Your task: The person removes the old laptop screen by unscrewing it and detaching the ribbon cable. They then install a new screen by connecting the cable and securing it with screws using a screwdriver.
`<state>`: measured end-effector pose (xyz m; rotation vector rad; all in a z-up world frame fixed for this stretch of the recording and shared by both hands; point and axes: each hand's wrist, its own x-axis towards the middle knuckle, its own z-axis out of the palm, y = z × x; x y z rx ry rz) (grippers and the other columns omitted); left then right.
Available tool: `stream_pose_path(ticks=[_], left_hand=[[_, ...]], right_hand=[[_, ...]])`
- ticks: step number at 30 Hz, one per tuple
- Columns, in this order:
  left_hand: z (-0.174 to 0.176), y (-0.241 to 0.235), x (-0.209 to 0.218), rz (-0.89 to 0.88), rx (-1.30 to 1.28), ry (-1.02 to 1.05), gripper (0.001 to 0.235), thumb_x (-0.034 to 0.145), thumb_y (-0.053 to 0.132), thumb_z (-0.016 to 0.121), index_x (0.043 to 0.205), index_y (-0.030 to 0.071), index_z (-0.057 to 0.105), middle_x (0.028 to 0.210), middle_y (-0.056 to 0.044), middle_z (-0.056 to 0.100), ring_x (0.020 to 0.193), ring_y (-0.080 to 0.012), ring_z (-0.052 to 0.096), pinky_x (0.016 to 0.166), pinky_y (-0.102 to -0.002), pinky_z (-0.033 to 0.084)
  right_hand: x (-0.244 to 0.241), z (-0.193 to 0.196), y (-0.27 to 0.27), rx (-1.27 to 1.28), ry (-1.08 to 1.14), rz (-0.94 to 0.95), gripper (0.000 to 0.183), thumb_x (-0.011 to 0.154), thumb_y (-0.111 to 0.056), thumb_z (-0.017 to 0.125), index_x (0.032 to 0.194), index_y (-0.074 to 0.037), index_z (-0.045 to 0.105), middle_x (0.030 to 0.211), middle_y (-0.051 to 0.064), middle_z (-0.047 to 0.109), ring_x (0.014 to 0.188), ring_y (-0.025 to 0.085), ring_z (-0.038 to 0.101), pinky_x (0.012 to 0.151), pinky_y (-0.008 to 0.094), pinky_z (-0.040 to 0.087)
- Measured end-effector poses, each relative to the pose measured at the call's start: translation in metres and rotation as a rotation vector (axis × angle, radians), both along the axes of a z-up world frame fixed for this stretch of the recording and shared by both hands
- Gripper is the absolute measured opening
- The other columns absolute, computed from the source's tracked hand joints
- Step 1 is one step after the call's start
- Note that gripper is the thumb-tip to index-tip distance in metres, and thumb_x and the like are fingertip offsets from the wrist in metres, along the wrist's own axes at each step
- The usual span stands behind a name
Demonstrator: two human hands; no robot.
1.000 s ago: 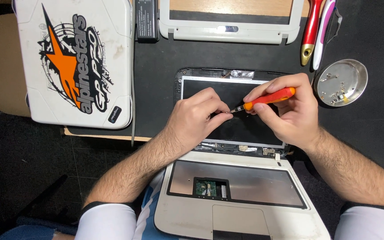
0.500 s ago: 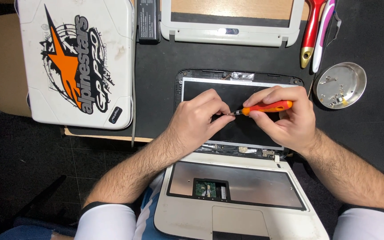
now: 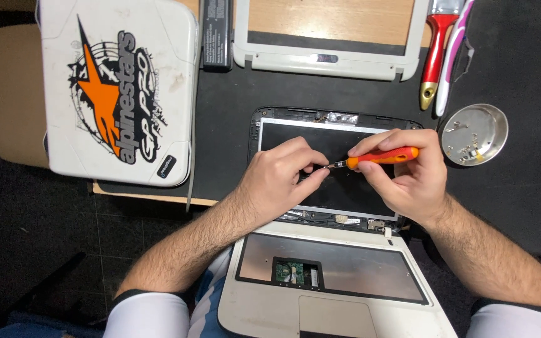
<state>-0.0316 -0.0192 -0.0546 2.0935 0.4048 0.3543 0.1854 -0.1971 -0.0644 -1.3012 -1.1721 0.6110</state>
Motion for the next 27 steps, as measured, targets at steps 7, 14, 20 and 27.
stream_pose_path(ticks=[7, 14, 20, 27], left_hand=[[-0.004, 0.002, -0.006, -0.005, 0.072, -0.048, 0.02, 0.11, 0.015, 0.091, 0.128, 0.013, 0.085, 0.103, -0.002, 0.074, 0.081, -0.0183, 0.082, 0.066, -0.037, 0.066], [0.036, 0.029, -0.083, 0.24, 0.162, -0.102, 0.011, 0.117, -0.001, 0.085, 0.125, 0.006, 0.085, 0.107, -0.005, 0.075, 0.063, -0.0118, 0.052, 0.064, -0.031, 0.05], [0.021, 0.007, -0.15, 0.238, 0.157, 0.05, 0.01, 0.119, 0.004, 0.076, 0.127, 0.008, 0.078, 0.118, -0.009, 0.075, 0.103, -0.0287, 0.08, 0.087, -0.042, 0.063], [0.008, -0.002, -0.173, 0.154, 0.321, -0.052, 0.01, 0.119, -0.005, 0.077, 0.12, 0.003, 0.082, 0.144, -0.01, 0.074, 0.09, -0.0323, 0.082, 0.077, -0.044, 0.069]], right_hand=[[-0.004, 0.006, -0.002, 0.001, -0.02, -0.008, 0.04, 0.115, 0.006, 0.077, 0.136, 0.001, 0.043, 0.116, 0.031, 0.081, 0.103, 0.037, 0.087, 0.092, 0.041, 0.074], [-0.023, 0.025, 0.01, -0.089, -0.087, 0.157, 0.056, 0.12, 0.013, 0.076, 0.153, 0.001, 0.032, 0.14, 0.032, 0.052, 0.115, 0.052, 0.087, 0.105, 0.057, 0.076], [-0.079, 0.052, 0.074, -0.2, -0.409, 0.439, 0.052, 0.115, 0.003, 0.094, 0.145, 0.009, 0.051, 0.132, 0.025, 0.086, 0.118, 0.029, 0.091, 0.097, 0.034, 0.072], [-0.096, 0.042, 0.087, -0.234, -0.333, 0.493, 0.05, 0.116, 0.01, 0.088, 0.139, 0.008, 0.043, 0.127, 0.03, 0.085, 0.115, 0.036, 0.09, 0.094, 0.036, 0.073]])
